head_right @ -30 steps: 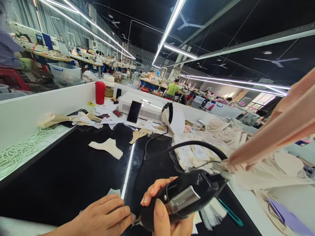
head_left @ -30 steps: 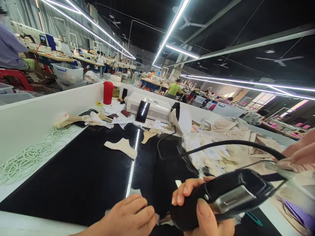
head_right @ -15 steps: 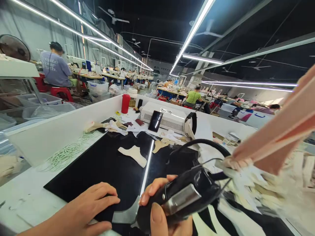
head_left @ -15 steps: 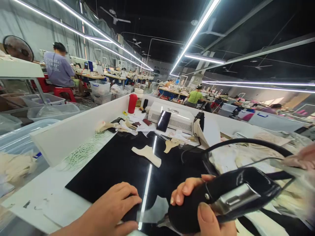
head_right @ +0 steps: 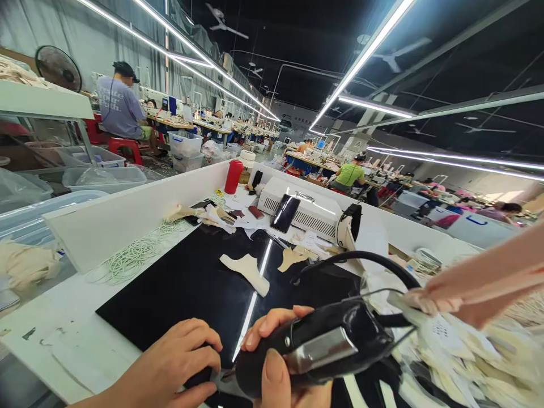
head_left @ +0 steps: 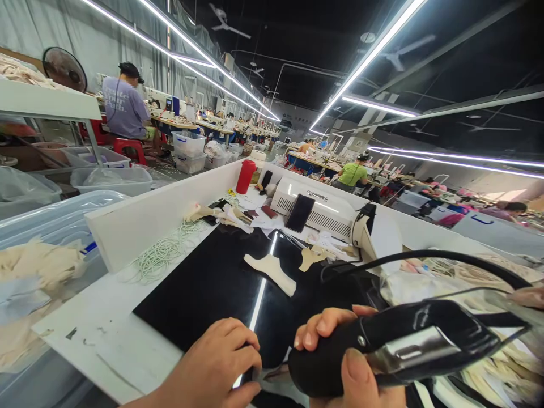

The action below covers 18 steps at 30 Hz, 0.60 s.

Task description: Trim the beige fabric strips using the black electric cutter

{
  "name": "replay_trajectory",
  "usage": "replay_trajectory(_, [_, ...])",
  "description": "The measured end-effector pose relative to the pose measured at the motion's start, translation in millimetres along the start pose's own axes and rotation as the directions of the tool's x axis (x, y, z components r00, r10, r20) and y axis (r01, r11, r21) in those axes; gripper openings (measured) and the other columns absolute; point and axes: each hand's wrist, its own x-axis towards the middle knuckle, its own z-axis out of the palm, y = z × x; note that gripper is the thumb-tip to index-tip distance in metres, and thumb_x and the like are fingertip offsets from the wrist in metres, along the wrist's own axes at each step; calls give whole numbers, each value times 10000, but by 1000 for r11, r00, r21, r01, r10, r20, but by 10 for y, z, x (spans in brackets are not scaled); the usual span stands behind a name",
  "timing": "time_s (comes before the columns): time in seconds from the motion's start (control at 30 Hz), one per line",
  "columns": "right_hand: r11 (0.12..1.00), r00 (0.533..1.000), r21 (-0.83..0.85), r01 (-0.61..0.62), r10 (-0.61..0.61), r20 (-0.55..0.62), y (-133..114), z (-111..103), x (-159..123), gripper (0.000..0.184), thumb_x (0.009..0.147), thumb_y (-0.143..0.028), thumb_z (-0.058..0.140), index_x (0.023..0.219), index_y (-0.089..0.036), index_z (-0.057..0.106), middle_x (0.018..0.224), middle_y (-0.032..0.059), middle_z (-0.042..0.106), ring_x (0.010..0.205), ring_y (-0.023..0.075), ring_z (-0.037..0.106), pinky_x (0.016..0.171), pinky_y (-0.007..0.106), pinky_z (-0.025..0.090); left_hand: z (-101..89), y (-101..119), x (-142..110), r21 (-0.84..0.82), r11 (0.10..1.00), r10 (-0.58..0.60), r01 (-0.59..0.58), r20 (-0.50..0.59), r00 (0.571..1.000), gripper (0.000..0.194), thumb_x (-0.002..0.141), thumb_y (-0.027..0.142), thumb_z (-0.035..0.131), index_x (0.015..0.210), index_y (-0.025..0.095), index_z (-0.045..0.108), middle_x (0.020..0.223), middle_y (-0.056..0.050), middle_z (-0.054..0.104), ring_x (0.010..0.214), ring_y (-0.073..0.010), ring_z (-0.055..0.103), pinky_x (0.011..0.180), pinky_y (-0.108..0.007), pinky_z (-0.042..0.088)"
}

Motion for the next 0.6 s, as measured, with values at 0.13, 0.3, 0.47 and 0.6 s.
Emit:
replay_trajectory(0.13, [1000,1000,-7,7,-7,11,36,-13,11,327,931,-403,737,1189,-296,568,822,-43,621,634,139,594,574,295,523,27,-8,-15,3,1000,-14,15,-31,999,350,767,149,891,1003,232,648,1090,23,708,1001,-186,669,898,-278,524])
replay_trajectory(0.3, [1000,1000,-15,18,-18,4,85,-37,11,334,919,-412,745,1174,-291,568,800,-46,622,617,138,603,564,295,526,44,-14,-25,11,1000,29,-29,-57,998,235,816,172,862,860,229,639,1056,36,700,1003,-165,669,901,-258,512])
replay_trajectory(0.47, [1000,1000,-5,11,-11,19,87,-20,-21,330,932,-423,736,1182,-295,563,808,-46,624,632,133,605,574,292,530,21,-17,-49,42,997,75,-72,-55,996,196,856,182,835,879,229,646,1066,26,705,1003,-170,661,909,-265,512])
replay_trajectory(0.6, [1000,1000,-1,-1,1,14,69,4,-51,344,924,-428,755,1176,-295,562,809,-49,620,634,132,603,577,291,531,22,-21,-57,80,989,135,-128,-89,987,160,913,216,786,859,222,635,1043,16,715,952,-173,663,916,-295,521])
